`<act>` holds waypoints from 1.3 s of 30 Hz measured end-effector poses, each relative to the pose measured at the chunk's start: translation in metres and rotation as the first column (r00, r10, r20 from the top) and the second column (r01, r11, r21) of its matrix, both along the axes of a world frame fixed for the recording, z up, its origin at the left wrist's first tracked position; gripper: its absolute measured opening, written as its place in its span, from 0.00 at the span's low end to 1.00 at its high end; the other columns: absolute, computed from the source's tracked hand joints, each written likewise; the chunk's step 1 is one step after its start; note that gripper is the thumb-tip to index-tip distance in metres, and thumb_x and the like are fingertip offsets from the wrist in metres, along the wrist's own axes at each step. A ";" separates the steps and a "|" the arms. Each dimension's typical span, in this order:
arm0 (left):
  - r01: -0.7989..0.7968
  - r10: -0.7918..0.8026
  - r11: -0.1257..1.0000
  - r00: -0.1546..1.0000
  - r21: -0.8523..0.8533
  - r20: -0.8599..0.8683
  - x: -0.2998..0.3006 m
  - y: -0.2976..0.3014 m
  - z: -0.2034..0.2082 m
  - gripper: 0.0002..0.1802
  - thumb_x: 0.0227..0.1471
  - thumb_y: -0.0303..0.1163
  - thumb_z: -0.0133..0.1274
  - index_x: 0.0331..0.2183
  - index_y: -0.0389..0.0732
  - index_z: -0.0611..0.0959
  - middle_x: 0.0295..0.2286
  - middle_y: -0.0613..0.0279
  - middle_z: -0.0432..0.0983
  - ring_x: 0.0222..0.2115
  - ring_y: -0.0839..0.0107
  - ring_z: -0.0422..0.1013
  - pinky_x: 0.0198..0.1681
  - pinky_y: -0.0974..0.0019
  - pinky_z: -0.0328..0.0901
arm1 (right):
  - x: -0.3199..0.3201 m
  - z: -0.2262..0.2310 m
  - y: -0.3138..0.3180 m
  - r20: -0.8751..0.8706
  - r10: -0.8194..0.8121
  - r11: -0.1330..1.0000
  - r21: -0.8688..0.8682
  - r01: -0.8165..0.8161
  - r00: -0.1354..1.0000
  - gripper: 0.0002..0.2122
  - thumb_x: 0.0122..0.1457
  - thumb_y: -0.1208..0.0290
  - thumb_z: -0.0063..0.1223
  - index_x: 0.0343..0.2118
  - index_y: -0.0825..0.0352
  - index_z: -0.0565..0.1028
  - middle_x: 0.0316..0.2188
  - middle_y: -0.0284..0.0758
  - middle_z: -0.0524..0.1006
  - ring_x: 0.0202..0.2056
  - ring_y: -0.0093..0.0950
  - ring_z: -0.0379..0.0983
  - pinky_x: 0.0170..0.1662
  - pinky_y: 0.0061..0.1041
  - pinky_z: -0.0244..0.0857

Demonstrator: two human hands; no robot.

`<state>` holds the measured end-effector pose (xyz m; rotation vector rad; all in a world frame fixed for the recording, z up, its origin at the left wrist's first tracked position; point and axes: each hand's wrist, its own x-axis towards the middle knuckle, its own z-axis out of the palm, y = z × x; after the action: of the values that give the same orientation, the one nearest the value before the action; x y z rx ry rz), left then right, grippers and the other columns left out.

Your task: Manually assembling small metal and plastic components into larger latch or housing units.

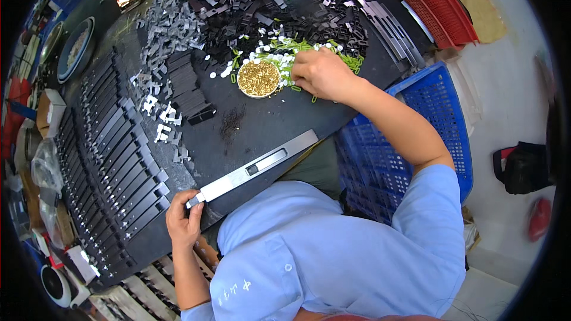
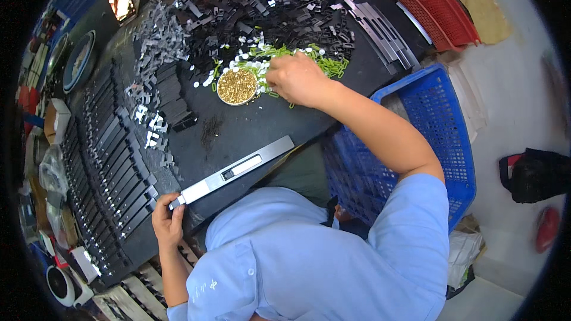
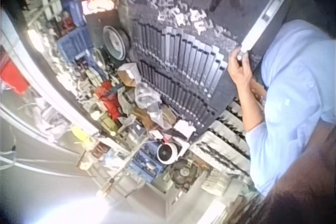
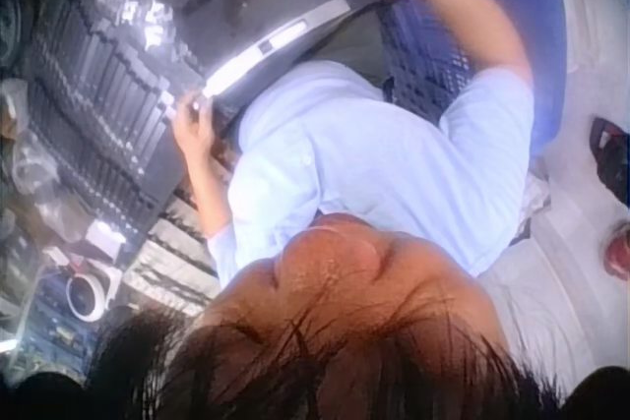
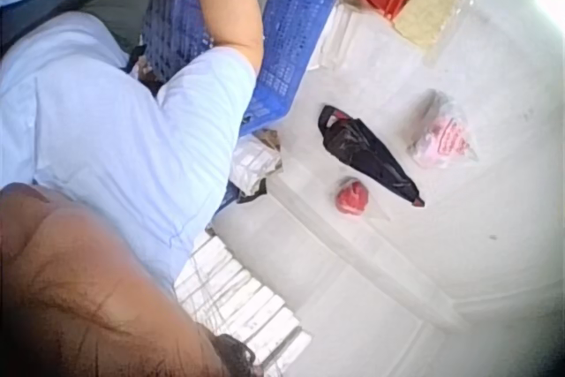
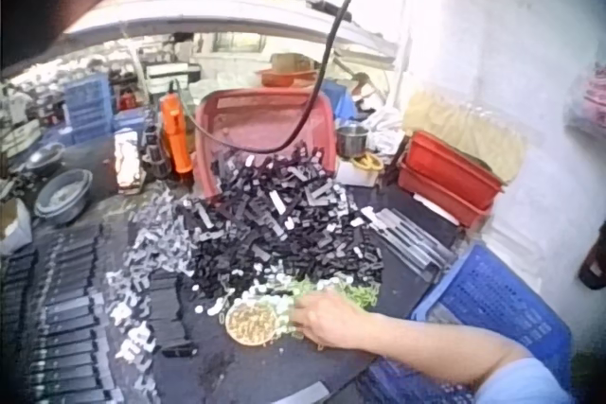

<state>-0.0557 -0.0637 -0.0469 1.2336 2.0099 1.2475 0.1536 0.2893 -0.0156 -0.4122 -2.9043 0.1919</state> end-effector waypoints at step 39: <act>0.057 -0.056 0.996 0.998 0.073 -0.009 -0.013 -0.010 0.004 0.11 0.41 0.19 0.56 0.32 0.34 0.77 0.30 0.54 0.75 0.31 0.65 0.72 0.36 0.68 0.65 | -0.033 -0.016 -0.098 -0.270 0.530 0.789 -0.191 -0.584 0.804 0.05 0.45 0.70 0.49 0.26 0.59 0.76 0.26 0.25 0.71 0.29 0.23 0.67 0.33 0.23 0.58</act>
<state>-0.0683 -0.0740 -0.0431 1.3212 1.9356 1.3017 0.1202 0.1918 -0.0313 0.4378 -2.7092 0.6773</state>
